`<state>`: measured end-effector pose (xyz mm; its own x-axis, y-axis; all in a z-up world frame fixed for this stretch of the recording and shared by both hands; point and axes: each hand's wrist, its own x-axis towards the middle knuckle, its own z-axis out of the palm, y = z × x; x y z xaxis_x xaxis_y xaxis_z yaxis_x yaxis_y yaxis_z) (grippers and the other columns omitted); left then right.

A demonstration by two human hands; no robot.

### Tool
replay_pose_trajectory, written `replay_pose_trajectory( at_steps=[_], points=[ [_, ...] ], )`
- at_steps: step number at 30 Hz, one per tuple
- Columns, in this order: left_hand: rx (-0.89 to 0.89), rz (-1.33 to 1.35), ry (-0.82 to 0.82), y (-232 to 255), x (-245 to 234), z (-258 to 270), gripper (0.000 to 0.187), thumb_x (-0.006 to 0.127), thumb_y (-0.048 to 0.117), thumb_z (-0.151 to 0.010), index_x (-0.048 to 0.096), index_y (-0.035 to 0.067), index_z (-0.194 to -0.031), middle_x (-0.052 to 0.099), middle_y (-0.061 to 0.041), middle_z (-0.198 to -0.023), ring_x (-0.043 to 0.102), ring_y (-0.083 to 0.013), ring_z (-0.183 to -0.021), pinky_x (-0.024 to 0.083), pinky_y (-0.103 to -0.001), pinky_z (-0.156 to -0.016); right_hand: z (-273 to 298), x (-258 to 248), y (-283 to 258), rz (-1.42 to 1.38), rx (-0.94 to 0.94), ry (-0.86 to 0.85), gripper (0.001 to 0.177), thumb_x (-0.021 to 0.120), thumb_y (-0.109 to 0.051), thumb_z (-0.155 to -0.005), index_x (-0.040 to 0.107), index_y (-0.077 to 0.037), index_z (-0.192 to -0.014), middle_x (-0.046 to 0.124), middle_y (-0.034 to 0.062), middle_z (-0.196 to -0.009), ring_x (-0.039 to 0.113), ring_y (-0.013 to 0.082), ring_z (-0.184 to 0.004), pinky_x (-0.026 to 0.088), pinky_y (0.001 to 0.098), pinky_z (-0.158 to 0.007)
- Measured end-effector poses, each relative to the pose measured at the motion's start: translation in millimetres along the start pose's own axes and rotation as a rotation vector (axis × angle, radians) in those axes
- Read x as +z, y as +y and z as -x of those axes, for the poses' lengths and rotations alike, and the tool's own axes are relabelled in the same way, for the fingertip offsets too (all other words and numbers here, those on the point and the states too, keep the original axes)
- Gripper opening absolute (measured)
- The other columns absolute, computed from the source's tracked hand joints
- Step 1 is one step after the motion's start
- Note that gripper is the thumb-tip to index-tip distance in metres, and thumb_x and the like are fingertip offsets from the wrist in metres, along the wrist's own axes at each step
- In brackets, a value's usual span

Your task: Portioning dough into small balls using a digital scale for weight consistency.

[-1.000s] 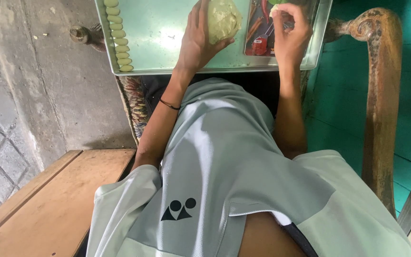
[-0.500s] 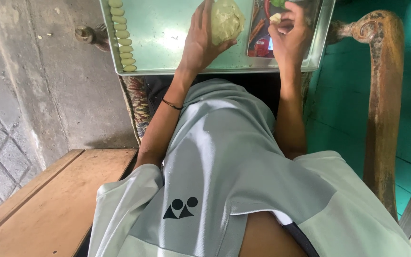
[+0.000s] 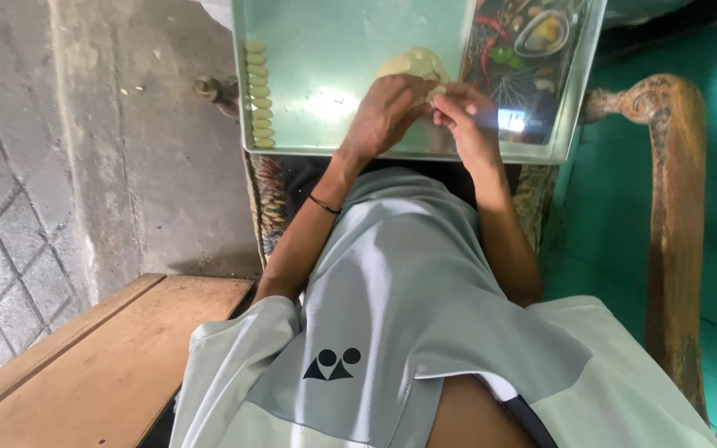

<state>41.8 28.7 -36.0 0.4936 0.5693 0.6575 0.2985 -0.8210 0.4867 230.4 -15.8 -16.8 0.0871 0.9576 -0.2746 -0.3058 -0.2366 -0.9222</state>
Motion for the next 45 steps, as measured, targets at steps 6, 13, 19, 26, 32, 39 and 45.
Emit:
replay_pose_trajectory(
  at_steps=[6, 13, 19, 26, 32, 39, 45],
  points=[
    [0.042, -0.015, 0.209, 8, 2, -6, 0.019, 0.078, 0.023, -0.093, 0.071, 0.011, -0.106, 0.068, -0.009, -0.108, 0.068, -0.03, -0.09, 0.054, -0.042, -0.078, -1, -2, 30, -0.038, -0.024, 0.085, 0.011, 0.079, -0.011, -0.097, 0.071, -0.006, -0.103, 0.071, 0.0085, -0.091, 0.072, 0.0186, -0.078, 0.062, 0.0272, -0.07],
    [0.024, -0.036, 0.226, 8, 2, 1, 0.012, 0.07, 0.023, -0.098, 0.074, 0.012, -0.099, 0.071, -0.008, -0.107, 0.069, -0.0297, -0.094, 0.055, -0.041, -0.082, -1, 10, 35, -0.007, -0.102, 0.083, 0.017, 0.078, -0.023, -0.099, 0.066, -0.01, -0.098, 0.069, 0.0035, -0.095, 0.071, 0.0165, -0.089, 0.06, 0.03, -0.079],
    [0.038, -0.074, 0.256, 0, 7, 9, 0.017, 0.069, 0.028, -0.098, 0.078, 0.02, -0.11, 0.066, -0.009, -0.125, 0.065, -0.0329, -0.113, 0.051, -0.043, -0.092, 2, -1, 49, -0.288, 0.005, 0.03, 0.015, 0.078, -0.007, -0.094, 0.064, -0.005, -0.092, 0.065, 0.0085, -0.091, 0.069, 0.0228, -0.092, 0.058, 0.0316, -0.09],
    [0.014, -0.12, 0.219, 8, 8, 3, 0.026, 0.072, 0.036, -0.094, 0.077, 0.024, -0.116, 0.064, -0.009, -0.128, 0.064, -0.032, -0.116, 0.053, -0.042, -0.095, 14, 29, 14, -0.398, -0.034, -0.043, 0.023, 0.074, -0.014, -0.097, 0.06, -0.004, -0.114, 0.059, -0.0028, -0.091, 0.059, 0.0116, -0.09, 0.052, 0.0271, -0.09],
    [-0.003, -0.039, 0.193, 21, -7, -7, 0.035, 0.071, 0.034, -0.094, 0.074, 0.024, -0.127, 0.063, -0.01, -0.13, 0.063, -0.0341, -0.118, 0.053, -0.045, -0.097, -10, -7, 69, -0.452, 0.056, -0.106, 0.02, 0.069, -0.023, -0.101, 0.062, -0.005, -0.098, 0.058, 0.0037, -0.091, 0.059, 0.0111, -0.088, 0.057, 0.0248, -0.089],
    [-0.025, -0.035, 0.137, 22, -6, -6, 0.038, 0.073, 0.033, -0.094, 0.073, 0.017, -0.128, 0.063, -0.012, -0.129, 0.063, -0.0341, -0.117, 0.052, -0.045, -0.098, -11, -6, 72, -0.361, 0.017, -0.04, 0.021, 0.061, -0.019, -0.108, 0.055, -0.006, -0.092, 0.056, 0.003, -0.087, 0.06, 0.012, -0.082, 0.06, 0.0279, -0.082],
    [-0.066, -0.037, 0.127, 18, -7, -5, 0.037, 0.068, 0.031, -0.098, 0.071, 0.016, -0.131, 0.064, -0.01, -0.127, 0.063, -0.0347, -0.114, 0.052, -0.044, -0.095, 14, 27, 31, -0.236, -0.053, 0.019, 0.021, 0.067, -0.016, -0.104, 0.062, 0.0, -0.091, 0.065, 0.0139, -0.086, 0.07, 0.0232, -0.086, 0.064, 0.0427, -0.084]
  ],
)
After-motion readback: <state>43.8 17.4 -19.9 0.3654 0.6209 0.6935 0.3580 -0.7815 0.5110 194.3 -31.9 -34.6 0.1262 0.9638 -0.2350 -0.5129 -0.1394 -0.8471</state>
